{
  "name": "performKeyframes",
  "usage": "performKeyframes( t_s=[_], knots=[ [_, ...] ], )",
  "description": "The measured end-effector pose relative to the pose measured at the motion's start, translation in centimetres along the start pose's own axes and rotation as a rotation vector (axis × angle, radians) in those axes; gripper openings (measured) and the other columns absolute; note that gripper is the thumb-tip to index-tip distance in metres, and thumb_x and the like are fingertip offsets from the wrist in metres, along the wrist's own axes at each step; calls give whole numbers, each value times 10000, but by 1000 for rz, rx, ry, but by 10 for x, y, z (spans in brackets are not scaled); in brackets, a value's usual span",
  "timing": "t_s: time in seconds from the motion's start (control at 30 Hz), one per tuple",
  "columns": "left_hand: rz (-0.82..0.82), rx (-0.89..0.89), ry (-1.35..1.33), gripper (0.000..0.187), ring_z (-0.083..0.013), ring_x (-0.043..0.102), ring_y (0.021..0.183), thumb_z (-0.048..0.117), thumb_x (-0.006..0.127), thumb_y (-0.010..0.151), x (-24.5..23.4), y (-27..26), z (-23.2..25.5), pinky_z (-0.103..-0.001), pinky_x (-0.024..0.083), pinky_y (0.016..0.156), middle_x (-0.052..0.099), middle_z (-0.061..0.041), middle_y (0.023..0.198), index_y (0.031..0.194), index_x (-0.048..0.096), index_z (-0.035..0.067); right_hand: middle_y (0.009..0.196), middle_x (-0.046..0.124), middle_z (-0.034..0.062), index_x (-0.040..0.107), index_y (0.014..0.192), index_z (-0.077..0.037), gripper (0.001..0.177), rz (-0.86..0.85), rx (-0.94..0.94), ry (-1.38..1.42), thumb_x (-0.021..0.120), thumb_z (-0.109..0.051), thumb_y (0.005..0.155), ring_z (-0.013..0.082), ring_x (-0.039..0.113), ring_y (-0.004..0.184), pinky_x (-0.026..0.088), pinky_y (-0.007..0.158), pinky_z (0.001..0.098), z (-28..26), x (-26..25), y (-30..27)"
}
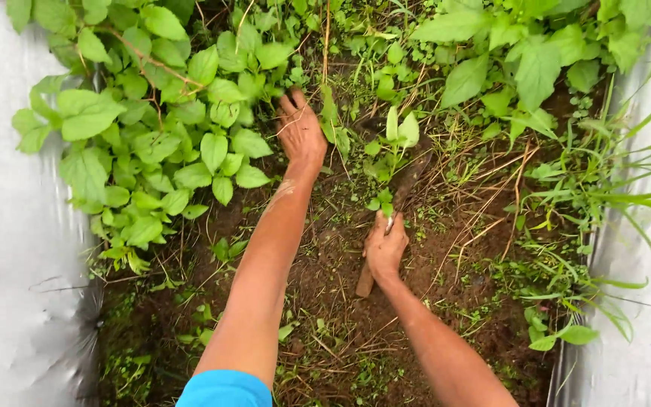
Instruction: Using a hand scythe and hands to remove weeds from a vegetable garden row.
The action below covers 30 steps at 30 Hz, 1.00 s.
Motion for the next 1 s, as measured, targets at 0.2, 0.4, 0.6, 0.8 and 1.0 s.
performKeyframes(
  t_s=[0.2,0.4,0.6,0.8,1.0],
  knots=[
    [-187,-60,-92,530,-333,733,845,-3,790,744,60,29,-29,-509,613,779,658,-135,885,1179,489,-3,509,612,159,584,932,35,245,14,76,-44,590,-187,1035,236,581,331,477,304,347,9,3,1],
    [-206,-72,-58,324,-369,745,869,58,657,809,86,42,-34,-556,597,751,696,-145,905,1109,542,22,577,635,228,604,944,30,287,49,58,-168,624,-247,1015,327,651,436,495,382,416,-5,0,-1],
    [-375,-260,-442,356,-446,717,995,239,575,875,68,27,-33,-602,574,836,730,-204,994,1089,685,-23,697,676,249,624,1066,62,380,47,98,-223,615,-315,1017,366,694,589,540,516,464,-4,1,-6],
    [-264,-295,-723,402,-467,686,1062,316,543,931,50,54,-41,-586,560,884,734,-217,1057,1130,747,32,616,664,232,628,1058,86,353,45,56,-142,596,-264,1026,296,645,417,510,361,393,1,-4,3],
    [-320,-250,-627,440,-431,689,1097,-29,513,904,-37,-18,-43,-573,563,931,675,-297,1172,1343,540,-36,531,633,155,593,874,-48,283,53,6,-148,591,-281,1034,261,647,414,505,377,361,11,-5,2]
  ],
)
Point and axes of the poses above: each hand's wrist, its own y-axis towards the middle knuckle, its own x-axis out of the palm, z = x × y, the point moved 5 cm from there along y, towards the middle knuckle
